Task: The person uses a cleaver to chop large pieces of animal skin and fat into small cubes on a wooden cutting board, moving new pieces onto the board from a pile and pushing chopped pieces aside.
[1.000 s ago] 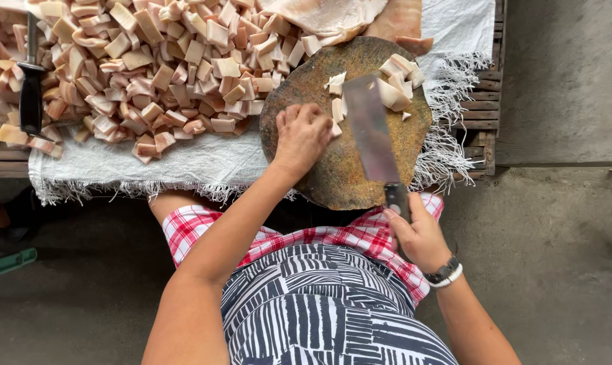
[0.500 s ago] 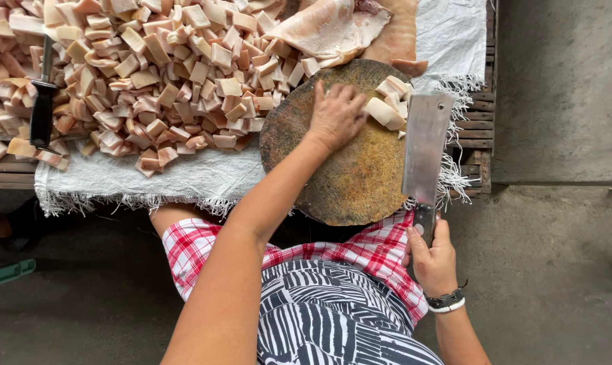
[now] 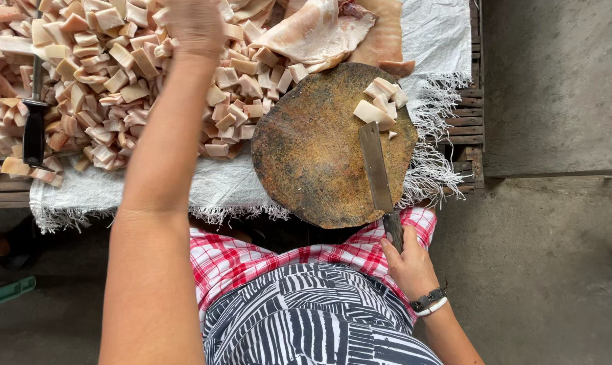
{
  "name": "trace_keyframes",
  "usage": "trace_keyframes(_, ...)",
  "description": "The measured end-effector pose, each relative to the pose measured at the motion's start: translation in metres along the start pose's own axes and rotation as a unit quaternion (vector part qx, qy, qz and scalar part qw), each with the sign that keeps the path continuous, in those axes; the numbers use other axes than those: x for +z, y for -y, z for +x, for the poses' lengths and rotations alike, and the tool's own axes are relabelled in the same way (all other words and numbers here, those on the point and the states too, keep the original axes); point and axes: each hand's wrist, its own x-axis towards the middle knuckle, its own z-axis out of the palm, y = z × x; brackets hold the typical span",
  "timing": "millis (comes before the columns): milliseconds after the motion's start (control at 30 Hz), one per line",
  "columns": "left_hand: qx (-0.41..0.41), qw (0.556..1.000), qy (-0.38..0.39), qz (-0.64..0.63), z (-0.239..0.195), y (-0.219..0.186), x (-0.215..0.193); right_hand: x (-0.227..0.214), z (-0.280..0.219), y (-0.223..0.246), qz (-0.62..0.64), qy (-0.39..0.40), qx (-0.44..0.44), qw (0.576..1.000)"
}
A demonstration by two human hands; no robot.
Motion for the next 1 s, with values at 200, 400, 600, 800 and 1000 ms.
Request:
trace_keyframes(200, 0.185, 0.712, 0.281, -0.616, -0.019, -0.177, -0.105, 0.001, -0.011, 0.006, 0.135, -0.031, 0.003, 0.990)
trace_keyframes(400, 0.227, 0.823, 0.273, -0.443, -0.050, -0.229, -0.152, -0.009, -0.009, -0.004, 0.215, -0.066, -0.029, 0.974)
trace_keyframes(600, 0.221, 0.821, 0.192, -0.490, -0.097, -0.204, -0.126, -0.014, 0.001, 0.002, 0.169, -0.080, -0.057, 0.981)
trace_keyframes(800, 0.190, 0.853, 0.117, -0.472, -0.167, -0.151, -0.142, -0.011, 0.008, 0.026, 0.074, -0.057, -0.062, 0.994)
trace_keyframes(1000, 0.058, 0.835, 0.096, -0.538, -0.177, -0.126, -0.165, -0.023, 0.006, 0.033, 0.059, -0.143, -0.182, 0.971)
